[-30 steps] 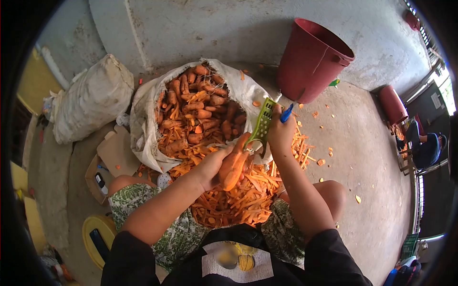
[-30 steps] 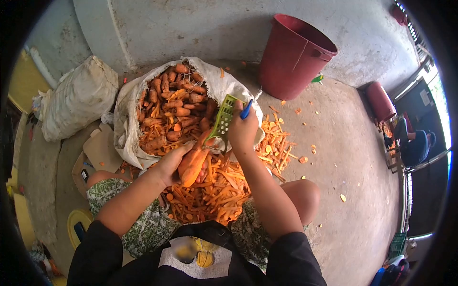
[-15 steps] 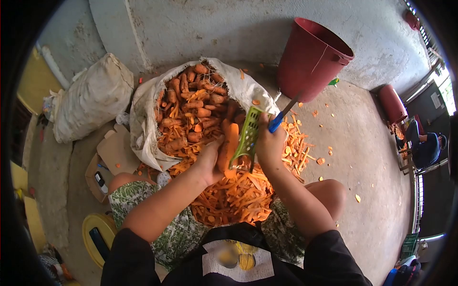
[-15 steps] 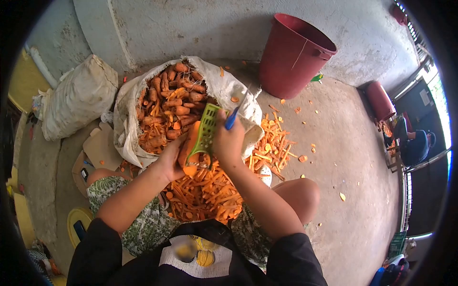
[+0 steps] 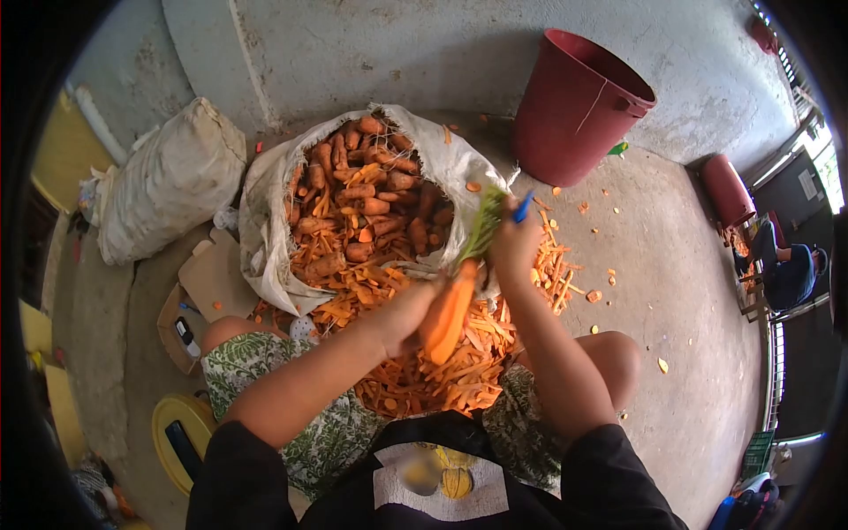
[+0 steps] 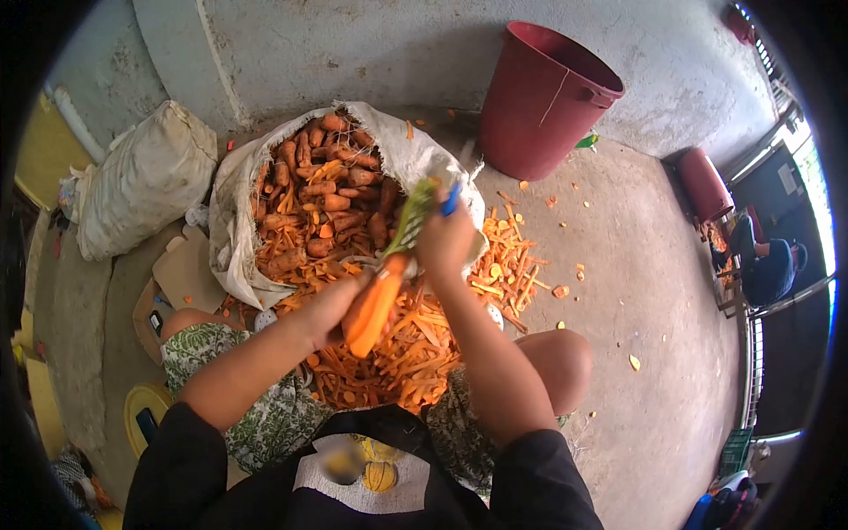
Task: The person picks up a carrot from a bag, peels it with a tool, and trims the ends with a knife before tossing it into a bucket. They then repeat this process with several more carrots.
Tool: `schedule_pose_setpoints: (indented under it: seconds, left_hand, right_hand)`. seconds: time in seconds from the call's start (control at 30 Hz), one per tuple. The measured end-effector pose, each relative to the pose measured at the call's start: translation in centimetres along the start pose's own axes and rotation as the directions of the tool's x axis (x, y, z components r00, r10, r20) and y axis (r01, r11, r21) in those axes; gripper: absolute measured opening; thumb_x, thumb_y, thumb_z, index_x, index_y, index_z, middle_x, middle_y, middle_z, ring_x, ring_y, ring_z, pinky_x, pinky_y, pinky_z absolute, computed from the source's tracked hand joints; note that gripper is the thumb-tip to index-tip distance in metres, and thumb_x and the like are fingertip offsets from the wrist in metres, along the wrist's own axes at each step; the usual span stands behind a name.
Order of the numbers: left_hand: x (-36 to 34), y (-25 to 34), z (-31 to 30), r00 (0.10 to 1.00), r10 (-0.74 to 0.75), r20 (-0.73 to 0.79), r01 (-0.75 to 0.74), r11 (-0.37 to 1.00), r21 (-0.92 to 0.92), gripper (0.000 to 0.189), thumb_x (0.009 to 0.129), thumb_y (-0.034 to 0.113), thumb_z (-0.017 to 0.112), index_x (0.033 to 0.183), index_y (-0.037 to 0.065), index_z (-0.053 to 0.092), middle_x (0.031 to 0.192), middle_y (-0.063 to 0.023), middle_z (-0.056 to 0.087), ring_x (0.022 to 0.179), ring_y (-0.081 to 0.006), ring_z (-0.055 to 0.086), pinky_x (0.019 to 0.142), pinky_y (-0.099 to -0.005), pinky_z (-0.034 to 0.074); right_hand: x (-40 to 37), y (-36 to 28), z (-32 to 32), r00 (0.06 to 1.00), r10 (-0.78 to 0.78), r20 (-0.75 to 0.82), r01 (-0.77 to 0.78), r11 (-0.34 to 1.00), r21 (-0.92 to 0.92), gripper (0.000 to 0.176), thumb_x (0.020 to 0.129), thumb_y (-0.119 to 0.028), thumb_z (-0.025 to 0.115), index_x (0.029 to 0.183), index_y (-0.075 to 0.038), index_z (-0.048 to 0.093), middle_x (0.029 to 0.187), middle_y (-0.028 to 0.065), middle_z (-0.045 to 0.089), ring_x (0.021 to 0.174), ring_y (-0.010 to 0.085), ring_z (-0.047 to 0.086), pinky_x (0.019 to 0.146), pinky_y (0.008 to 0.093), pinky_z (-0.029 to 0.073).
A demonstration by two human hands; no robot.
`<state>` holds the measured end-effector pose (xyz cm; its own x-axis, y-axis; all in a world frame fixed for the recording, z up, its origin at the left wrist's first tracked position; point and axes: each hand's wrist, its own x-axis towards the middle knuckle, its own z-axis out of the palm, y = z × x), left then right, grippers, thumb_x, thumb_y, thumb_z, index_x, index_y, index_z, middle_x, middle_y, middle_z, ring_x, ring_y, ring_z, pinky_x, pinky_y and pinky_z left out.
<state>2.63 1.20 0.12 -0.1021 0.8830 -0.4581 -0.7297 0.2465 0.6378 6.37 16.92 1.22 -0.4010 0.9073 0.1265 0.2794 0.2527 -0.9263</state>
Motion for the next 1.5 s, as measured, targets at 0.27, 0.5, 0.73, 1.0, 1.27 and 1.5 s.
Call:
schedule_pose_setpoints:
  seconds: [0.27, 0.5, 0.73, 1.0, 1.27, 1.5]
  left_hand:
    - [-0.7, 1.1, 0.4, 0.995, -0.013, -0.102, -0.002, 0.989, -0.151, 0.043, 0.089, 0.041, 0.04, 0.109, 0.003, 0.047, 0.084, -0.008, 0.056, 0.073, -0.0188, 0.056, 0.069, -0.0312, 0.049]
    - [1.0, 0.9, -0.4, 0.986, 0.09, -0.142, -0.12, 0.969, -0.217, 0.033, 0.091, 0.035, 0.038, 0.109, 0.01, 0.049, 0.092, -0.0029, 0.057, 0.082, -0.0127, 0.057, 0.066, -0.0273, 0.049]
    - [1.1, 0.1, -1.5, 0.996, 0.044, -0.072, -0.063, 0.953, -0.295, 0.032, 0.091, 0.024, 0.028, 0.101, 0.003, 0.049, 0.088, -0.0091, 0.059, 0.073, -0.0169, 0.061, 0.062, -0.0301, 0.052]
    - [1.9, -0.7, -3.5, 0.981, 0.028, 0.192, 0.042, 0.935, -0.353, 0.03, 0.09, 0.022, 0.029, 0.1, 0.001, 0.048, 0.084, -0.0103, 0.059, 0.07, -0.0176, 0.061, 0.058, -0.0323, 0.053]
    - [0.2, -1.2, 1.0, 0.994, -0.094, -0.054, 0.094, 0.996, -0.001, 0.037, 0.092, 0.038, 0.032, 0.1, 0.005, 0.048, 0.075, -0.008, 0.054, 0.065, -0.0179, 0.056, 0.051, -0.0318, 0.05]
    - [0.0, 0.8, -0.1, 0.996, -0.04, -0.085, 0.021, 0.976, -0.218, 0.031, 0.092, 0.029, 0.03, 0.102, 0.006, 0.048, 0.079, -0.0073, 0.055, 0.073, -0.0181, 0.058, 0.056, -0.0317, 0.05]
  right_hand:
    - [5.2, 3.1, -1.4, 0.981, 0.138, -0.14, -0.075, 0.922, 0.38, 0.036, 0.089, -0.025, 0.046, 0.061, -0.002, 0.046, 0.053, 0.0014, 0.044, 0.048, 0.0094, 0.037, 0.046, 0.0285, 0.031]
    - [-2.2, -0.9, -0.1, 0.98, -0.032, 0.196, -0.037, 0.941, 0.337, 0.03, 0.089, -0.026, 0.047, 0.07, -0.003, 0.047, 0.057, 0.0022, 0.049, 0.05, 0.0092, 0.045, 0.046, 0.0263, 0.037]
    - [-4.7, -0.4, 1.1, 0.966, -0.166, 0.198, 0.121, 0.968, 0.222, 0.029, 0.09, -0.024, 0.046, 0.075, 0.001, 0.047, 0.056, 0.0088, 0.047, 0.052, 0.0136, 0.041, 0.051, 0.0308, 0.038]
    - [-5.4, -0.3, 0.7, 0.964, -0.143, 0.226, 0.089, 0.969, 0.23, 0.03, 0.09, -0.026, 0.045, 0.077, 0.001, 0.049, 0.055, 0.0106, 0.047, 0.052, 0.016, 0.042, 0.052, 0.0317, 0.039]
    - [2.2, 1.0, -1.3, 0.974, -0.068, -0.216, 0.086, 0.993, 0.077, 0.027, 0.089, -0.024, 0.047, 0.075, -0.001, 0.05, 0.055, 0.0045, 0.047, 0.049, 0.0113, 0.04, 0.045, 0.0294, 0.033]
    - [3.6, 0.4, -3.0, 0.985, 0.075, -0.152, 0.015, 0.854, 0.52, 0.028, 0.089, -0.024, 0.047, 0.069, -0.005, 0.049, 0.055, -0.0016, 0.044, 0.048, 0.0075, 0.039, 0.045, 0.0266, 0.032]
